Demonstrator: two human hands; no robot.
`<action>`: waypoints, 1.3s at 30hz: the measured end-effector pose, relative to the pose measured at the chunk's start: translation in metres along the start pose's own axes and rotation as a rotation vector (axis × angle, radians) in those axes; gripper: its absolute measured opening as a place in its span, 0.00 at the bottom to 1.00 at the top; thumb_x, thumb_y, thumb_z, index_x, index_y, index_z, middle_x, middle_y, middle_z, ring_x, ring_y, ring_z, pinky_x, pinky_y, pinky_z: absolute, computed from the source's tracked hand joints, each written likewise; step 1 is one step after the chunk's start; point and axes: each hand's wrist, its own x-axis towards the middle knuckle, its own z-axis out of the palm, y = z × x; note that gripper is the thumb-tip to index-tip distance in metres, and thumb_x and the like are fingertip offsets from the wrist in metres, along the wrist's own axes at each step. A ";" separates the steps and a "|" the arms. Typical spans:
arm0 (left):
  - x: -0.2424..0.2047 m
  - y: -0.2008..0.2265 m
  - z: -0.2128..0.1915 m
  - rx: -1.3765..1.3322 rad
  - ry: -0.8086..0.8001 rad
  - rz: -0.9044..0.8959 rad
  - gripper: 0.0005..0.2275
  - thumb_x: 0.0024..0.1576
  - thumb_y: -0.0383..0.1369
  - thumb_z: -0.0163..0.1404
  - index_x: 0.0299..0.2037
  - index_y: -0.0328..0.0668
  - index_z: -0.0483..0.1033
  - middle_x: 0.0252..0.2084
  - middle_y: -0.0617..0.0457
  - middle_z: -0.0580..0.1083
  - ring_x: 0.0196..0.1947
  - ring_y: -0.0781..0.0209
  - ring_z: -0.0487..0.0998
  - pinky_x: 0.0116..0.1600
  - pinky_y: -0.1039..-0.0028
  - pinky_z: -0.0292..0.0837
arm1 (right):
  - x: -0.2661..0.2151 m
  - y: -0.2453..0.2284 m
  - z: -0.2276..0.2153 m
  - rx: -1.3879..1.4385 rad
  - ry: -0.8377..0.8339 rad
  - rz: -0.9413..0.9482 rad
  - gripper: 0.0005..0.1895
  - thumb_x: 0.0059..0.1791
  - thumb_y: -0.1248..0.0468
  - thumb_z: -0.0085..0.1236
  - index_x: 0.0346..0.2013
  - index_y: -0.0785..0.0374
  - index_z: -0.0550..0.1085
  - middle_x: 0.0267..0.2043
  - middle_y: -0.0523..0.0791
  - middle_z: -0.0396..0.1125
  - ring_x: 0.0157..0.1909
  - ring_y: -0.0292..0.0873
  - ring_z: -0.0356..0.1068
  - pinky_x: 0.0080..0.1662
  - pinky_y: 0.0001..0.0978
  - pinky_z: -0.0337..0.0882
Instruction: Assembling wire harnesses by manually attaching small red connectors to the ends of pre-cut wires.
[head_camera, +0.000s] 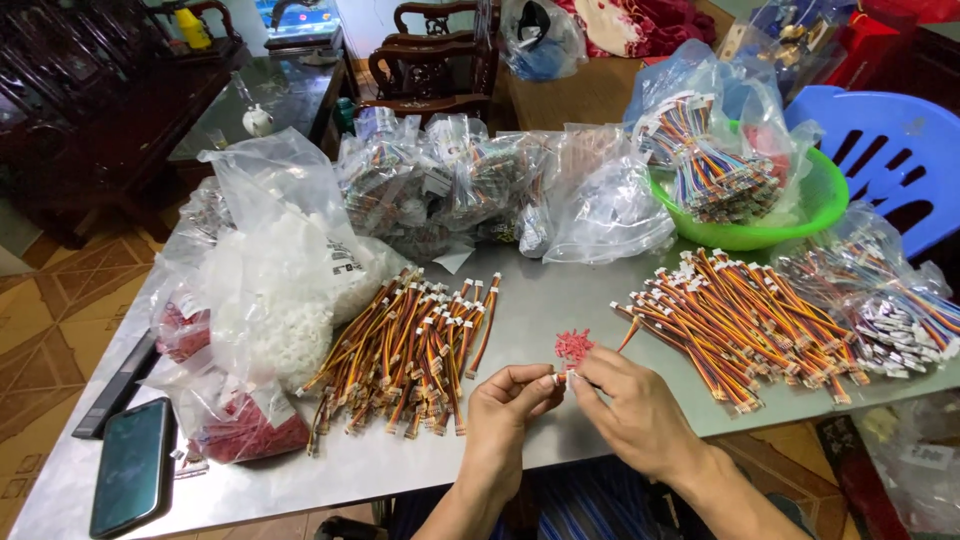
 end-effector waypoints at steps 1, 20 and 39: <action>-0.001 0.000 0.001 -0.001 -0.002 -0.004 0.09 0.51 0.21 0.61 0.41 0.26 0.82 0.34 0.41 0.81 0.34 0.54 0.82 0.50 0.67 0.82 | -0.001 0.002 0.001 -0.002 -0.001 0.004 0.15 0.55 0.62 0.47 0.24 0.61 0.66 0.26 0.42 0.60 0.27 0.43 0.59 0.33 0.40 0.61; 0.010 0.037 0.013 0.537 -0.087 0.202 0.09 0.52 0.30 0.60 0.41 0.38 0.84 0.37 0.50 0.83 0.37 0.64 0.82 0.47 0.73 0.80 | 0.003 0.033 -0.024 -0.287 -0.070 0.238 0.16 0.51 0.44 0.52 0.38 0.50 0.76 0.37 0.40 0.69 0.30 0.47 0.73 0.31 0.46 0.71; 0.148 0.051 -0.016 1.781 0.158 0.535 0.03 0.57 0.36 0.55 0.38 0.51 0.78 0.40 0.57 0.73 0.48 0.54 0.78 0.50 0.63 0.79 | 0.006 0.066 -0.044 0.239 -0.299 0.369 0.08 0.35 0.68 0.74 0.27 0.63 0.84 0.35 0.48 0.79 0.41 0.50 0.78 0.50 0.40 0.72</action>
